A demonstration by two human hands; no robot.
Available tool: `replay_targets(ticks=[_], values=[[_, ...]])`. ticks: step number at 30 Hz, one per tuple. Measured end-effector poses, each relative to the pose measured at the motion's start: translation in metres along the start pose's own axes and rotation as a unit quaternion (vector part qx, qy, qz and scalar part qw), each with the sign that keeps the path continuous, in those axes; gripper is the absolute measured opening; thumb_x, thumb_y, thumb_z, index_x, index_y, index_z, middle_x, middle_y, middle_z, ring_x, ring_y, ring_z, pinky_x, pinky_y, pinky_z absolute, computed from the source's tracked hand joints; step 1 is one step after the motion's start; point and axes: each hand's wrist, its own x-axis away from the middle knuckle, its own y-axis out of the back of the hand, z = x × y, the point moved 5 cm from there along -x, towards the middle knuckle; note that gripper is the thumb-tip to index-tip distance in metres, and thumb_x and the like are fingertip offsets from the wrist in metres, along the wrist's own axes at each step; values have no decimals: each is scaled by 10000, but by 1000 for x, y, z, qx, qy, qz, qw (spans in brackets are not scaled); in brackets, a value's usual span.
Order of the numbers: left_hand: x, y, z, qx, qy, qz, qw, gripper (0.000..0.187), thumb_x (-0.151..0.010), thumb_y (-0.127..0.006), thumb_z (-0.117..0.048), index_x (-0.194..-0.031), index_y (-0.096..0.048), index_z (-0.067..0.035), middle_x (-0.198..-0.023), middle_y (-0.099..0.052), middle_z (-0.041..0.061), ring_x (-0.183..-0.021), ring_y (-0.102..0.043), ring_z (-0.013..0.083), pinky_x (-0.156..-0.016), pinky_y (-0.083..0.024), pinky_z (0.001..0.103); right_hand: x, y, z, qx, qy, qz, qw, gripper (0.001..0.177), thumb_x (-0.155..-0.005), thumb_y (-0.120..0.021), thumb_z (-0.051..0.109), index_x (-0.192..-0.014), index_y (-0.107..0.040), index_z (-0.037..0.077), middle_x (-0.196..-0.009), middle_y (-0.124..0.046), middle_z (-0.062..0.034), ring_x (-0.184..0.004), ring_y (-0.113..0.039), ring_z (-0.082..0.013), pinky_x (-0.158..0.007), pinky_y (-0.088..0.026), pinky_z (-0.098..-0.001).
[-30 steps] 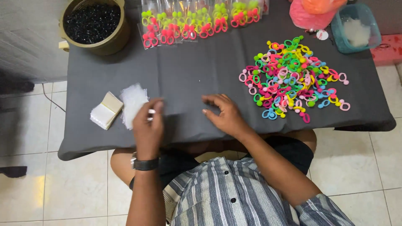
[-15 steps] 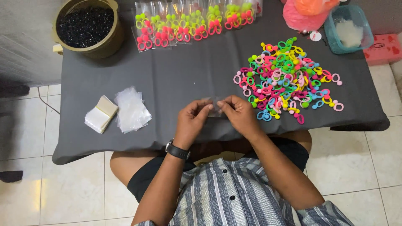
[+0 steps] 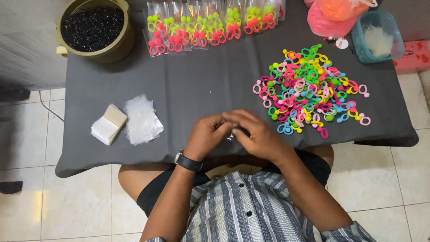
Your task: The person picks up colorful plastic hair rings from a pile and places them into small clear plastic bags by hand, then lines the finished bags up on the table.
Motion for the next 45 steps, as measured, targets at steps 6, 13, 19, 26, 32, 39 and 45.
replay_targets(ticks=[6,13,19,26,32,39,45], values=[[-5,-15,31,197,55,51,978,186,-902,-803,-192,-825,-700,-59,-658,-653,27,-711,-566,107,-612,-463,262,-4,6,0,-36,-71,-16,997,189,-906,-713,8,-1081,-766,56,-836,-680,-100,-790,-684,-256,-771,-554,-374],[-1,-19,23,238,59,13,970,406,-894,-800,-82,-1267,-664,-1,-1024,-767,167,-898,-756,207,-713,-642,331,13,15,-50,-71,-181,-183,964,303,-896,-770,-8,-1184,-675,-12,-842,-721,-109,-706,-696,-135,-668,-587,-270],[-2,-17,13,130,27,-51,990,174,-959,-736,-117,-1107,-779,-37,-903,-801,145,-841,-770,198,-684,-623,333,9,23,-34,163,-32,-199,966,258,-883,-863,118,-1063,-697,36,-911,-700,-99,-801,-714,-290,-667,-571,-357],[0,-10,-12,14,-61,-36,997,138,-1001,-670,-115,-1030,-776,-31,-909,-786,173,-844,-766,369,-684,-618,419,10,25,-20,363,49,-153,918,191,-902,-846,190,-969,-697,91,-938,-527,-28,-889,-571,-254,-789,-448,-408],[1,-8,1,0,-82,-58,995,129,-1007,-673,-144,-966,-761,-60,-901,-775,138,-860,-749,348,-724,-598,420,6,26,-28,248,-18,-66,966,173,-837,-854,161,-813,-691,110,-833,-592,-45,-891,-605,-292,-832,-445,-436],[-1,-12,20,140,-24,-85,986,163,-1025,-647,-144,-1014,-783,-55,-839,-783,137,-861,-665,149,-727,-587,381,9,30,-43,110,-93,-117,983,48,-866,-828,85,-894,-790,87,-810,-679,-97,-847,-688,-311,-797,-530,-394],[-1,-16,26,171,-13,-93,981,181,-1034,-650,-178,-1000,-776,-53,-804,-779,133,-806,-704,163,-725,-608,359,2,26,-26,127,-52,-128,982,101,-852,-821,27,-927,-769,70,-808,-670,-99,-835,-662,-337,-777,-521,-422]])
